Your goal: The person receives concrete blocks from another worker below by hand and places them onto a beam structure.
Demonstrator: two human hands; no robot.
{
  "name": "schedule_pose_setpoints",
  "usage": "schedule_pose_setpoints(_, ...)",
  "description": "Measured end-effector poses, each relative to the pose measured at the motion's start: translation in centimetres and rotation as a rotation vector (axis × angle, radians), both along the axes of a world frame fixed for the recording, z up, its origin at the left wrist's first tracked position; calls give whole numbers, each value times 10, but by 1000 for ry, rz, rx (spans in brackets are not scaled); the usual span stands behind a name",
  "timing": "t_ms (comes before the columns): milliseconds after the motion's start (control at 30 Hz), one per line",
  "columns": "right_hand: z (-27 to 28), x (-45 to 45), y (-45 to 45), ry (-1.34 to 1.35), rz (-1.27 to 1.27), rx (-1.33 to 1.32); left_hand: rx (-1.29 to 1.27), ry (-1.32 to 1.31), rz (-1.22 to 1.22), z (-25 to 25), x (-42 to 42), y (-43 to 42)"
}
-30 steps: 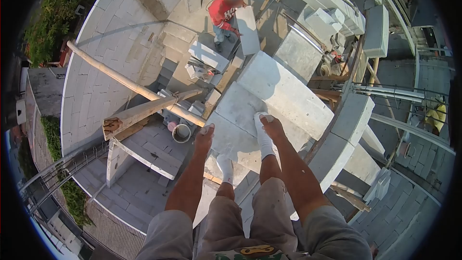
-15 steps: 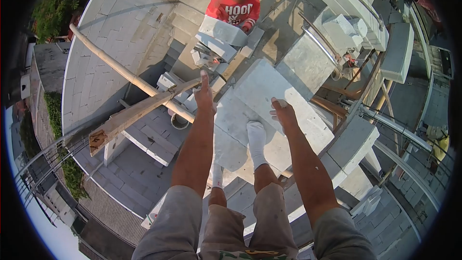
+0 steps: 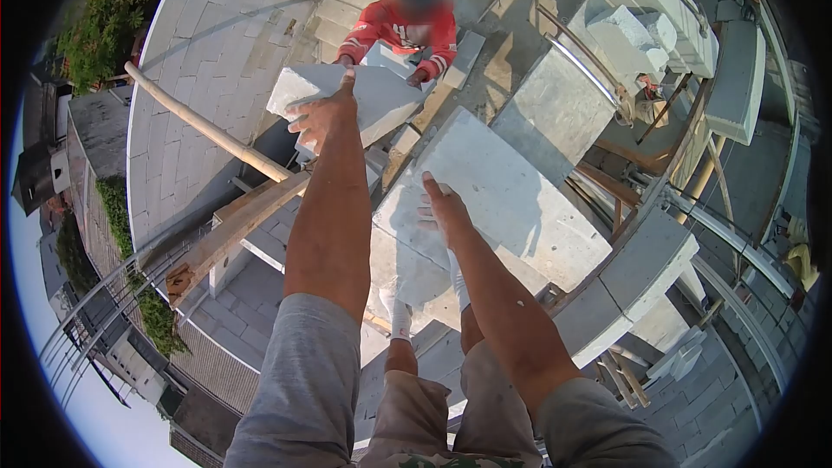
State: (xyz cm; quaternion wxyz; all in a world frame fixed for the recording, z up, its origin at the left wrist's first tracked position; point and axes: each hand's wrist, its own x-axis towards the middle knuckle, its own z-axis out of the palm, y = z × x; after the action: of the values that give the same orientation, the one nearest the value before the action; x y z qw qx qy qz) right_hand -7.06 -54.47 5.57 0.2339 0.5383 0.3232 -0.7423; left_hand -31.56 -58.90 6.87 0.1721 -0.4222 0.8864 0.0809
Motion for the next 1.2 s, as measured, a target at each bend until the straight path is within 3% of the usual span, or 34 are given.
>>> schedule_pose_setpoints(133,-13,14,-10,16,107,53,6,-19,38,1,11,-32)
schedule_pose_setpoints(300,-16,52,-5,-45,99,143,350,103,118,-28,34,-96)
schedule_pose_setpoints(400,-21,75,-11,-71,91,184,281,75,47,-26,60,-106)
schedule_pose_setpoints(500,-19,95,-16,-85,209,229,236,46,-2,-29,81,-117)
schedule_pose_setpoints(600,-20,123,-12,-18,418,446,205,35,-81,-29,99,-139)
schedule_pose_setpoints(800,-6,167,-3,-23,459,484,270,11,1,32,110,-156)
schedule_pose_setpoints(900,39,142,-31,-159,262,340,277,-3,73,65,128,-157)
schedule_pose_setpoints(1033,-7,106,-130,-72,44,-30,335,25,124,94,162,-162)
schedule_pose_setpoints(1100,32,56,-149,-108,-306,-273,372,97,163,99,178,-161)
schedule_pose_setpoints(1200,3,21,-164,112,-495,-437,537,256,212,82,196,-179)
